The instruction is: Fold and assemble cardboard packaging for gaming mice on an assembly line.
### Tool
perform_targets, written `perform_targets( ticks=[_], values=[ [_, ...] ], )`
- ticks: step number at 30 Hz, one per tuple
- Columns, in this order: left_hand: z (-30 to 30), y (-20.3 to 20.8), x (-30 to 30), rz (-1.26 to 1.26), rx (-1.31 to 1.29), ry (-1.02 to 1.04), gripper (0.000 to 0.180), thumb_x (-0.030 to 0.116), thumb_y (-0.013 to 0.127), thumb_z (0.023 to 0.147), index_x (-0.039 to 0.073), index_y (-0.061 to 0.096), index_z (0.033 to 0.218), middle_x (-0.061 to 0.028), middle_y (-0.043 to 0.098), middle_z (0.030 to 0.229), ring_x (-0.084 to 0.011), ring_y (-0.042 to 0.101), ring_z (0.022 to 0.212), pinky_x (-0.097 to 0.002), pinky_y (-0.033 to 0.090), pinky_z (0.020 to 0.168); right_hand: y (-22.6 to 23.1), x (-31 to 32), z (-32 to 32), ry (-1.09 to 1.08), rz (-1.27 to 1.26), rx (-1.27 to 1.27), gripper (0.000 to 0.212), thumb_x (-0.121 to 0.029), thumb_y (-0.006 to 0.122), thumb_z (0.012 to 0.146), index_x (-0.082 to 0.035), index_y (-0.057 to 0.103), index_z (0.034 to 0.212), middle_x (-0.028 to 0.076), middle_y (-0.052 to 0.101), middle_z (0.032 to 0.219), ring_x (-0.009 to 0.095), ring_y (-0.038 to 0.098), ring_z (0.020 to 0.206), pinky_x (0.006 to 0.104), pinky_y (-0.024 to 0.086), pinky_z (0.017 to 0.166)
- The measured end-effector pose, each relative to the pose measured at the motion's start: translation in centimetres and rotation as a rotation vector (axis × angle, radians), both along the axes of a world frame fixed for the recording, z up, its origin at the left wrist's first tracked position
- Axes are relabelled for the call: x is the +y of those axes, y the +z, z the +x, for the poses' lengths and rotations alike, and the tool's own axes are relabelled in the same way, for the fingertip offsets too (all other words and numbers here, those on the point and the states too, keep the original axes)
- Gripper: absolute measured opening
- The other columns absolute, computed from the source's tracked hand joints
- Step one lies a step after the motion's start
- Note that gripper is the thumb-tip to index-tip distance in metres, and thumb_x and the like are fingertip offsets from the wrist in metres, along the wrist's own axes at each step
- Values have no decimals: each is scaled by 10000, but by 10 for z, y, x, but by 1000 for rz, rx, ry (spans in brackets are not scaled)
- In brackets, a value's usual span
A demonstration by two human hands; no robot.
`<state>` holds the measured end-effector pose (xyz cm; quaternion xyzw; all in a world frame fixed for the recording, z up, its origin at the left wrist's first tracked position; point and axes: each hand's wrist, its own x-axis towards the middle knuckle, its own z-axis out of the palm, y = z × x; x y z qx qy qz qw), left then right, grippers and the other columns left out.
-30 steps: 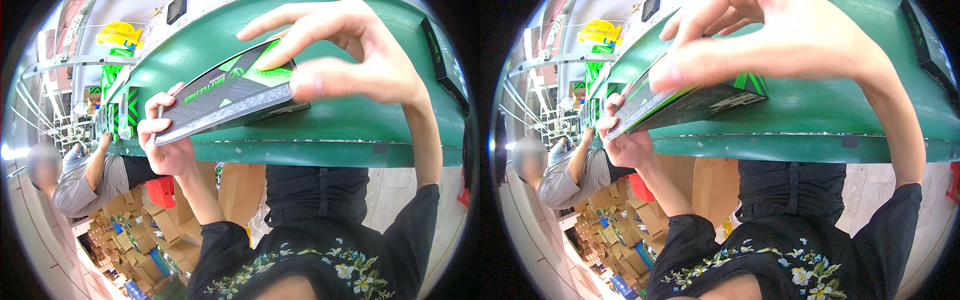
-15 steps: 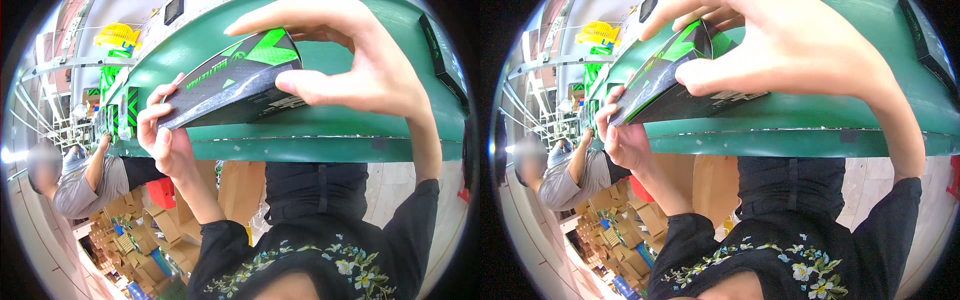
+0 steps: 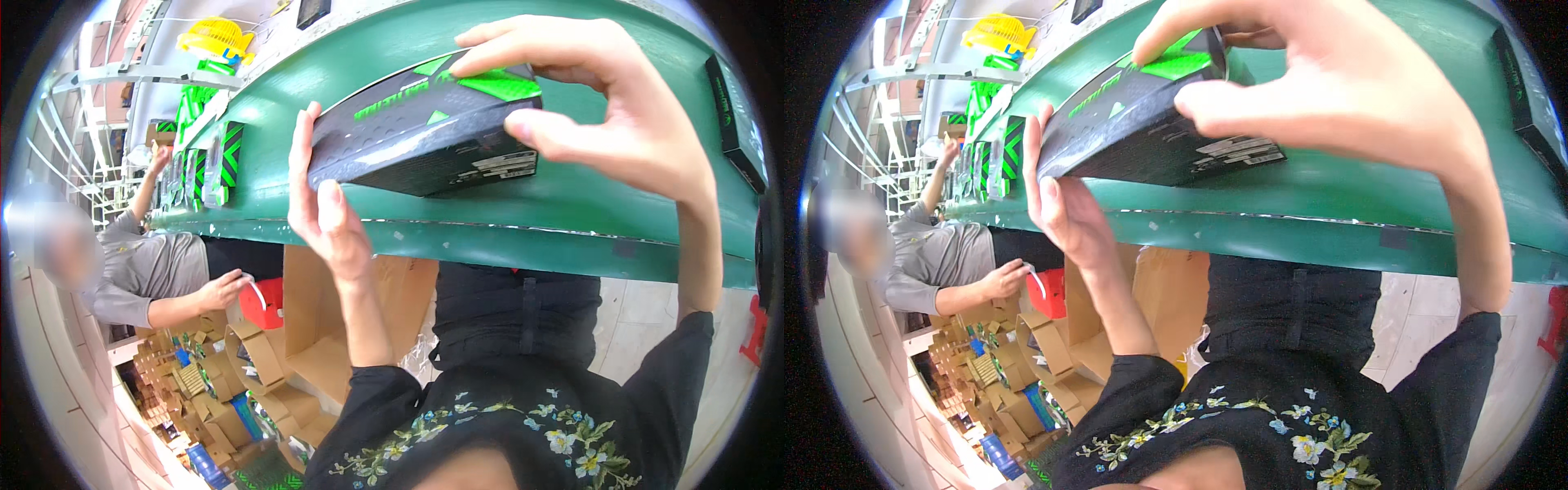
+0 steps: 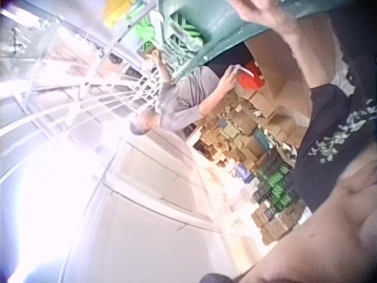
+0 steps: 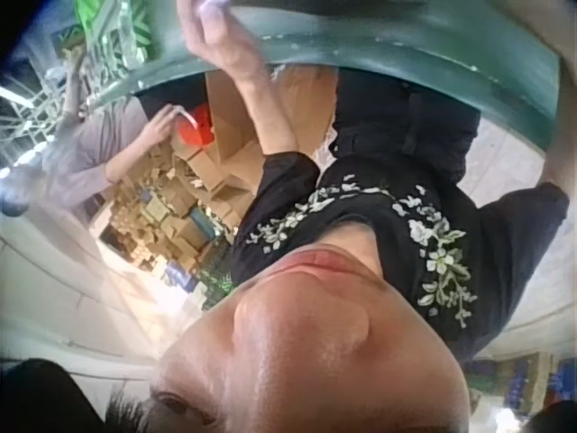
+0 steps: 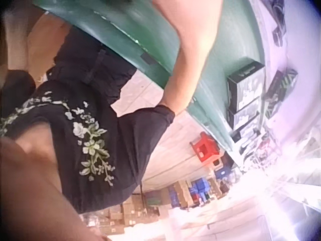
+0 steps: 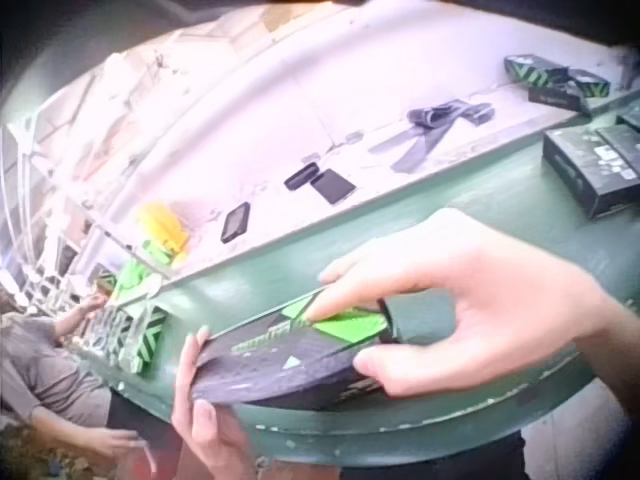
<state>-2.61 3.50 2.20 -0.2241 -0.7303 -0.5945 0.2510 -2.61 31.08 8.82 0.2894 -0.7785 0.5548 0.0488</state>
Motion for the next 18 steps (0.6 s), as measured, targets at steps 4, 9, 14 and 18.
perform_targets(
  ticks=[4, 9, 14, 18],
  values=[
    [-9, 16, -26, -286, 147, -34, 606, 273, 647, 857, -96, 512, 1318, -253, 567, 1271, -323, 537, 1200, -421, 392, 1046, -3, 2, 1, -7, 189, 300, 402, -21, 637, 725, 11, 667, 1125, 186, 669, 1145, 293, 641, 1092, 365, 471, 965],
    [-3, 16, -10, -171, 176, 54, 371, 66, 650, 772, -83, 645, 1113, -228, 635, 1156, -285, 605, 1086, -392, 467, 961, -19, -5, 18, -213, 44, 293, 404, 28, 607, 716, 22, 674, 1115, 177, 675, 1129, 245, 646, 1061, 333, 469, 954],
    [7, 2, 22, -59, 67, 67, 426, 88, 576, 799, -89, 598, 1186, -265, 570, 1271, -315, 541, 1218, -443, 383, 1077, -42, -32, 31, -366, -105, 298, 408, 100, 524, 728, 43, 678, 1101, 222, 614, 1233, 275, 604, 1110, 338, 448, 973],
    [22, 6, 31, 178, -41, -27, 472, 180, 521, 804, -40, 603, 1213, -273, 425, 1425, -358, 436, 1318, -520, 338, 1110, -47, -27, 37, -281, -345, 199, 389, 49, 484, 758, 70, 685, 1090, 282, 488, 1371, 335, 489, 1257, 408, 328, 1088]
  ],
)
